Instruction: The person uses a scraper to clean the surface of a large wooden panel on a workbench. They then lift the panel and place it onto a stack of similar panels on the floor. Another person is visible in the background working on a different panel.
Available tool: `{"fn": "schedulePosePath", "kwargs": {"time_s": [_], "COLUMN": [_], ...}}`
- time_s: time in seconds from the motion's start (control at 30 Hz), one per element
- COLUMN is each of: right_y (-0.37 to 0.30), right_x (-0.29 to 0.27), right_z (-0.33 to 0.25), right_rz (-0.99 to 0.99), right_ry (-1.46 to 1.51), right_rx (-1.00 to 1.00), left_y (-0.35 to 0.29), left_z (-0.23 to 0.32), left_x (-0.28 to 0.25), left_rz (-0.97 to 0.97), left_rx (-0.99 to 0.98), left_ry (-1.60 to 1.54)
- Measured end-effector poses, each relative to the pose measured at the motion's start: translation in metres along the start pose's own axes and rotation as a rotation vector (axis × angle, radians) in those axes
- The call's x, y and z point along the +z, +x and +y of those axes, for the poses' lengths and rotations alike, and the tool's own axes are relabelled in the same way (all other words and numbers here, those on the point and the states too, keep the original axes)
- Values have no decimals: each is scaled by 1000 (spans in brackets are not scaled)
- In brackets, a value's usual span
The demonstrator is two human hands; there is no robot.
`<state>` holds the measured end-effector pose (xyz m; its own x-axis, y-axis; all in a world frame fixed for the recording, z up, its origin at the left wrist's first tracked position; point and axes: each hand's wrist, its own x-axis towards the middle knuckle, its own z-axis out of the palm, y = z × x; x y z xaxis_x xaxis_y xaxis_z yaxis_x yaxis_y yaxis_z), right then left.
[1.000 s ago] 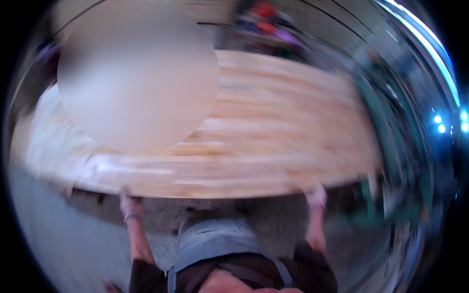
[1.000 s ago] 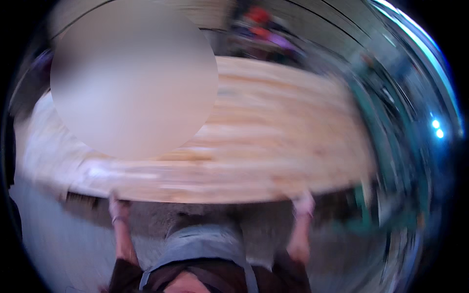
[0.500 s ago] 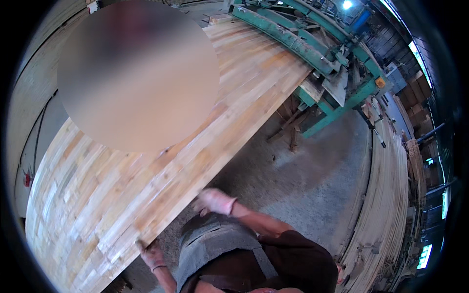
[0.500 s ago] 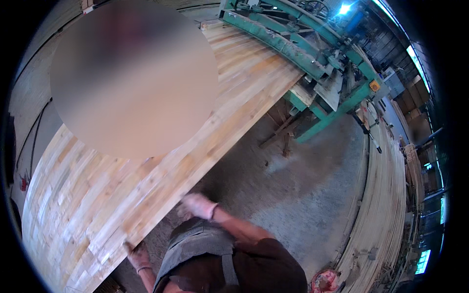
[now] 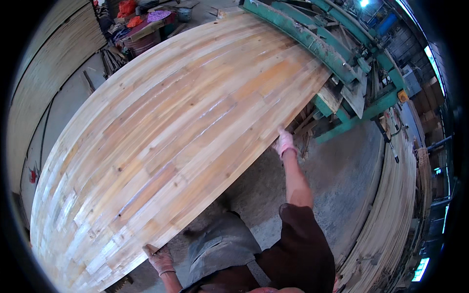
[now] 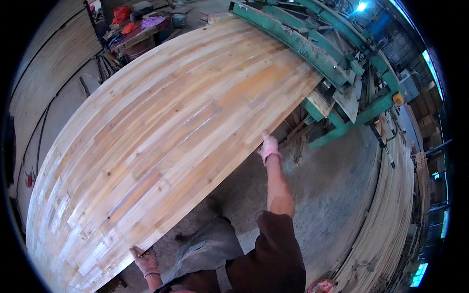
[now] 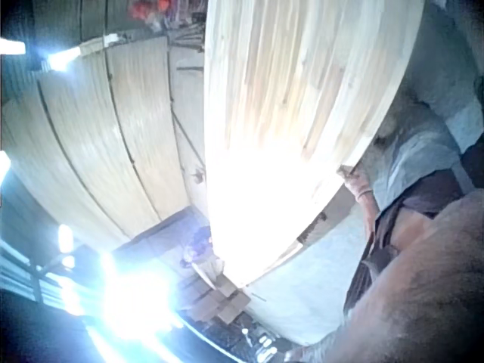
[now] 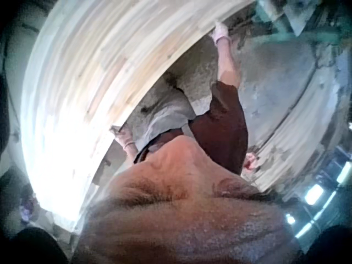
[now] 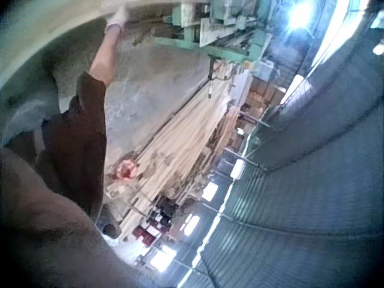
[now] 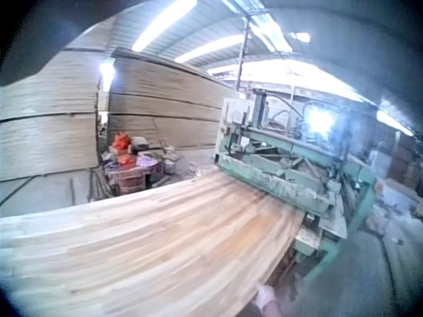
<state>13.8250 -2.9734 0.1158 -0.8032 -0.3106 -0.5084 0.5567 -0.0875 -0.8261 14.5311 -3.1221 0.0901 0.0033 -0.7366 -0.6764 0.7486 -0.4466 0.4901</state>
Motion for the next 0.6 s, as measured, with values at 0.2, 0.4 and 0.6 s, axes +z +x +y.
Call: {"fn": "schedulePosePath", "kwargs": {"time_s": [0.2,0.4,0.6], "right_y": [-117,-250,-338], "right_x": [74,150,189], "right_z": [88,202,290], "right_rz": [2,-135,-566], "right_ry": [15,-68,-256], "right_rx": [34,213,669], "left_y": [2,2,47], "left_z": [10,-4,-8], "left_x": [-13,-5,-9], "left_rz": [13,-247,-253], "left_rx": [-24,-247,-181], "left_ry": [-29,10,-69]}}
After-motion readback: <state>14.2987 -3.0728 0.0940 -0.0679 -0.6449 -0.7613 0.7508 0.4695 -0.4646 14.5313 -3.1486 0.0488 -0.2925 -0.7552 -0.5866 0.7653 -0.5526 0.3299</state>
